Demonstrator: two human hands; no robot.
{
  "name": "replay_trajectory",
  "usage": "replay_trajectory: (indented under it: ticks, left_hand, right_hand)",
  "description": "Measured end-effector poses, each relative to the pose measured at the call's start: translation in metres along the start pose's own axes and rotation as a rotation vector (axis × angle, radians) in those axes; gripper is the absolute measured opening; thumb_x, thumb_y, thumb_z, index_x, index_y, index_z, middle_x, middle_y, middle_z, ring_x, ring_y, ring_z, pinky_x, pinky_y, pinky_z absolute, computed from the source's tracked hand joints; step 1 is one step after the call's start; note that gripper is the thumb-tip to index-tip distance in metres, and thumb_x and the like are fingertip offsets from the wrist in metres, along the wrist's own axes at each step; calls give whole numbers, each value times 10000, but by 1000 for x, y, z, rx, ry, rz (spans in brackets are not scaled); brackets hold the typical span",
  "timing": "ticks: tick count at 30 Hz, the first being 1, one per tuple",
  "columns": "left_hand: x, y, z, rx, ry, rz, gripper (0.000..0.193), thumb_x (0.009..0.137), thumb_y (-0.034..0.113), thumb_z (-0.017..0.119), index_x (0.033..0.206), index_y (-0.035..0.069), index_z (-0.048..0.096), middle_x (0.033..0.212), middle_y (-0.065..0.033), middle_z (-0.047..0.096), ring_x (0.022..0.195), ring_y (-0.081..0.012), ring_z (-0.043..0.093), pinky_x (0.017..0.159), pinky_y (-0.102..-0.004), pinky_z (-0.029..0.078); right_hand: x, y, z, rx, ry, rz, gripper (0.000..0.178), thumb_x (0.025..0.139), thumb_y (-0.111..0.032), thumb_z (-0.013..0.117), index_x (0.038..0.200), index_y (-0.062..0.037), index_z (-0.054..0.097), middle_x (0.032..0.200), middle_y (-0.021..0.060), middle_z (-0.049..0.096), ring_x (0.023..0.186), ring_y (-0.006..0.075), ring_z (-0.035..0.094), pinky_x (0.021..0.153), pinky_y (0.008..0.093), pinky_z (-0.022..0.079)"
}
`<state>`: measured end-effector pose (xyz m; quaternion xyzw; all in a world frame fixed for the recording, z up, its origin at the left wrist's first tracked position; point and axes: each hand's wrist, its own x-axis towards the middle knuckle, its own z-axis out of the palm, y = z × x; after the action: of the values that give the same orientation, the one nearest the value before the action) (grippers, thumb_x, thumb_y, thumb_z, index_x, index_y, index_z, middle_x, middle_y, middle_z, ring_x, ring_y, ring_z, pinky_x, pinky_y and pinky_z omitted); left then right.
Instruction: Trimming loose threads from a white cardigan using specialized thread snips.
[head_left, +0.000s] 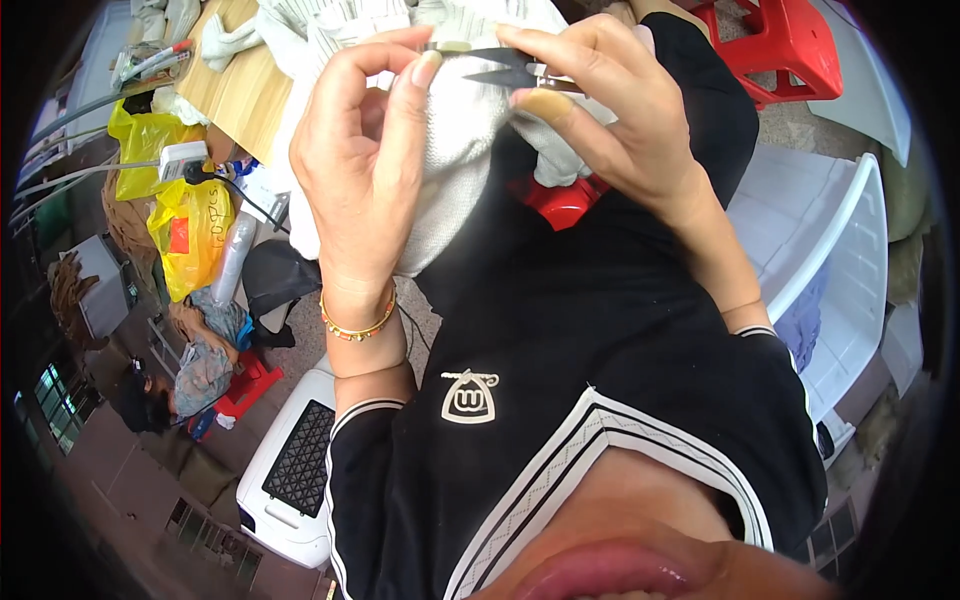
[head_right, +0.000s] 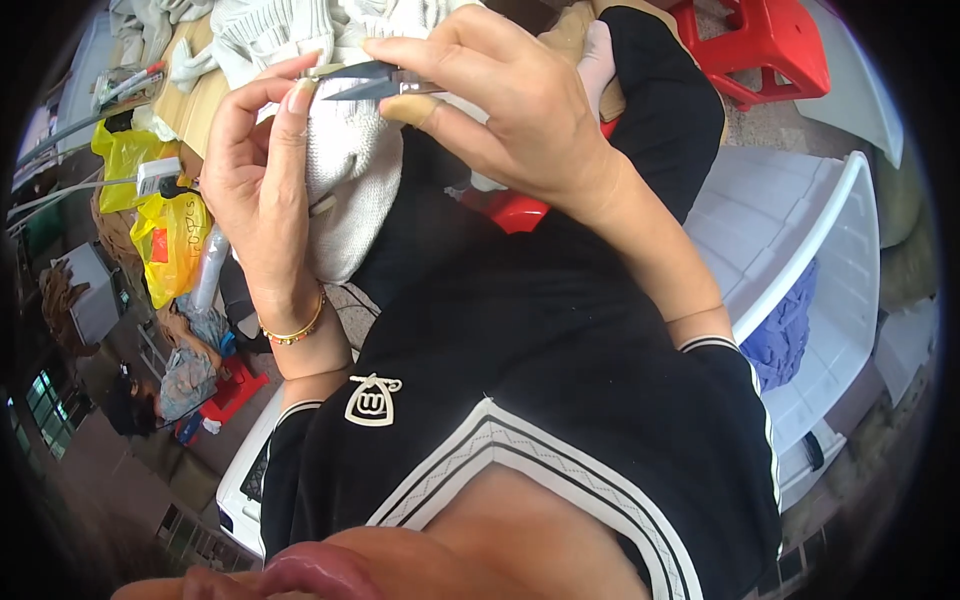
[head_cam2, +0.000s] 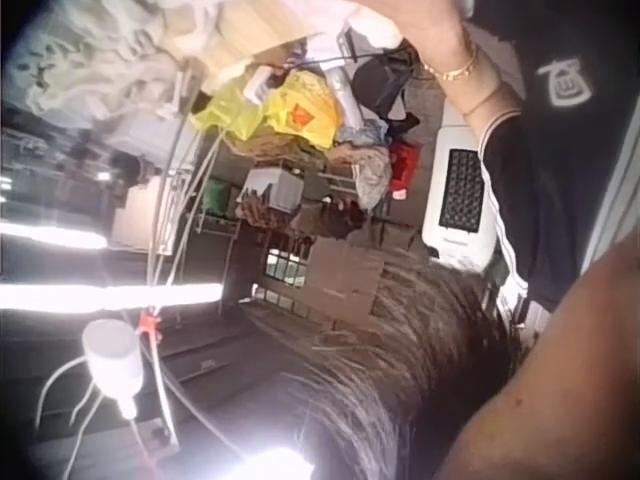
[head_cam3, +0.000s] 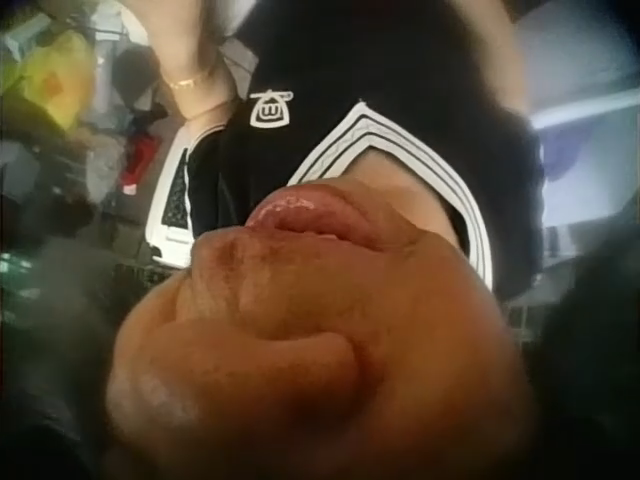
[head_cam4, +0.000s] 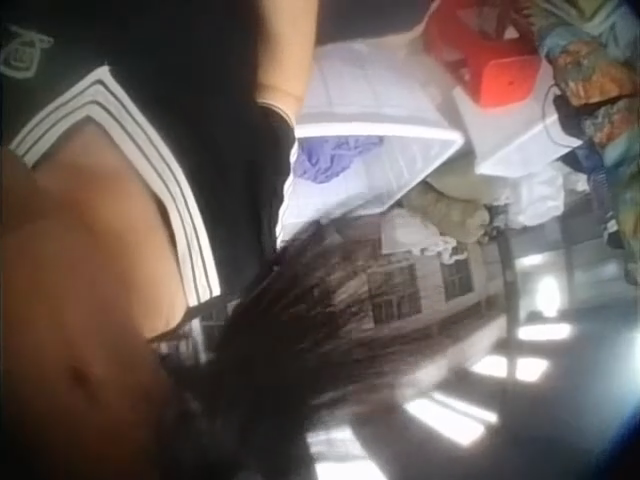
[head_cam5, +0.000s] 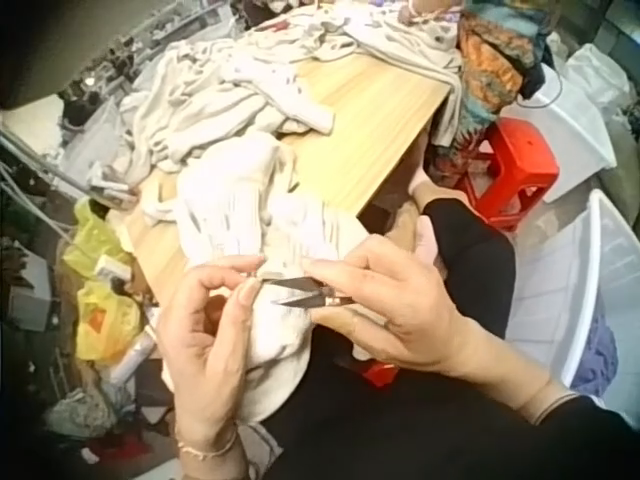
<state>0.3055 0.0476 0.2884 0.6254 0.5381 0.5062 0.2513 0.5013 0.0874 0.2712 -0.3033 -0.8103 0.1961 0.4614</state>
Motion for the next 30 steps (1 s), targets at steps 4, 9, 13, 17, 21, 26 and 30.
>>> replay_trajectory:
  ticks: [4,9,13,17,21,26,30]
  left_hand:
    - [-1,0,1,1,-1,-28,64,940,60,653,968,4,637,979,-26,711,618,-7,497,554,-176,403]
    - [0,1,2,25,9,-45,76,942,59,653,991,3,637,879,4,681,612,-4,487,550,-173,393]
    - [0,1,2,31,18,-43,82,948,73,650,994,6,634,770,30,618,593,-1,450,530,-178,355]
    - [1,0,2,58,22,-54,92,959,97,642,992,11,631,678,46,540,566,-4,406,511,-185,310]
    - [0,-1,2,68,15,-46,101,966,110,636,987,11,629,670,37,535,560,-7,400,510,-189,310]
    - [-2,-1,3,60,35,-30,122,966,126,637,982,6,625,691,5,557,610,-44,461,547,-210,374]
    - [-1,-3,3,74,40,-23,121,964,122,636,983,4,623,703,-9,570,635,-62,491,571,-220,404]
  right_hand:
    - [8,-16,-15,-236,-125,85,367,803,-183,784,1142,-69,703,797,27,560,713,178,539,660,327,322]
    - [14,-22,-16,-176,-76,161,359,787,-196,778,1124,-89,716,785,16,524,696,184,519,640,341,317]
    - [12,-24,-16,-275,-69,107,360,772,-188,780,1112,-90,718,786,10,511,692,182,506,632,345,321]
    - [11,-22,-12,-257,-53,112,351,777,-185,777,1110,-92,718,796,10,512,699,184,506,636,348,326]
    - [7,-14,-9,-311,-56,78,331,790,-182,767,1105,-93,719,818,21,523,719,191,514,647,345,336]
    - [14,-20,-16,-251,-101,122,318,812,-174,753,1113,-78,715,820,35,540,728,202,525,648,339,352]
    - [14,-17,-20,-108,-98,163,309,830,-164,742,1118,-54,711,793,50,550,718,211,529,634,331,364]
